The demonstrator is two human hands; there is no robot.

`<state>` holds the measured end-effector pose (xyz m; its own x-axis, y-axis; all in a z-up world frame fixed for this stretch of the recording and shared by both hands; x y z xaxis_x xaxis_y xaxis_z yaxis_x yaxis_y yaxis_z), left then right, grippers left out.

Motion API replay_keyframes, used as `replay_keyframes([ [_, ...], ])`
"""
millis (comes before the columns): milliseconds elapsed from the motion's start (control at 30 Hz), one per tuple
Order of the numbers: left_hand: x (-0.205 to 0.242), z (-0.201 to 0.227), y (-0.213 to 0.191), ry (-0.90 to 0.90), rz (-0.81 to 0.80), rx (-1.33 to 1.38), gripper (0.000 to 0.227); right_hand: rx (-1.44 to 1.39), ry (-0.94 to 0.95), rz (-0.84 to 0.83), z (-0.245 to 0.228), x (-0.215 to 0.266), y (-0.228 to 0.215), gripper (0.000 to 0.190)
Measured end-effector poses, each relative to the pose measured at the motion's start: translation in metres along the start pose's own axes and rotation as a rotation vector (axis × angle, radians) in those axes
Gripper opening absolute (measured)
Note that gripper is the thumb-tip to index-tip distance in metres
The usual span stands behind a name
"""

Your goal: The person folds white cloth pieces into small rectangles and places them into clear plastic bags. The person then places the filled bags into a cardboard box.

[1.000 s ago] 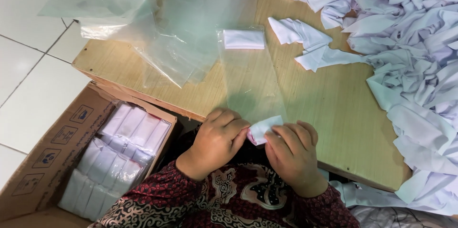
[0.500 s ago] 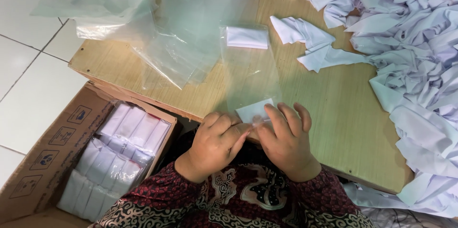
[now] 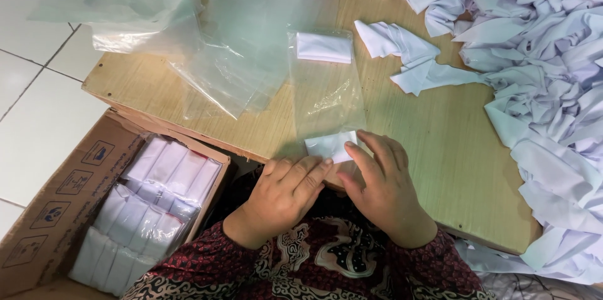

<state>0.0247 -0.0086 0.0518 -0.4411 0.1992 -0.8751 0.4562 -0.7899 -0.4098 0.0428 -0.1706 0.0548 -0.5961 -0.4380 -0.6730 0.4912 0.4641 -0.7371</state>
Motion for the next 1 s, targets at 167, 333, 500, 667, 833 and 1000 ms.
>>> replay_keyframes([
  [167,0.004,-0.004,-0.004,-0.002,-0.002,-0.017,0.034,0.002,-0.02,0.057,0.001,-0.008,0.004,0.048],
  [333,-0.007,0.002,-0.007,0.03,0.042,-0.041,0.016,0.048,-0.016,0.023,0.007,0.007,0.012,0.009],
  [500,-0.003,0.004,0.001,0.055,0.079,0.017,0.007,-0.002,-0.012,-0.023,0.007,0.022,0.013,0.007],
  [667,-0.003,0.004,-0.004,0.079,0.059,-0.013,0.007,-0.076,0.033,-0.104,-0.003,0.014,0.004,0.011],
  [833,0.021,0.024,0.01,0.181,-0.159,-0.04,0.028,-0.262,-0.001,-0.262,-0.005,0.002,-0.011,0.013],
  [1000,0.036,0.033,0.026,0.18,-0.334,0.038,0.035,-0.322,0.13,-0.137,0.003,-0.007,-0.03,0.029],
])
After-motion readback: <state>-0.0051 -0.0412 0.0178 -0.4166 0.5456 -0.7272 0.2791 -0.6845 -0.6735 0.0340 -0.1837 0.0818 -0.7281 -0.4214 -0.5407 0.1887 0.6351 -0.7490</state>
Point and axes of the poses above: each hand's wrist, its own x-axis away from the middle knuckle, its own y-axis out of the palm, z = x × y, the point moved 7 cm from there along -x, towards the middle knuckle, and after that the axes turned 4 degrees about z, right-handed, at the moved point
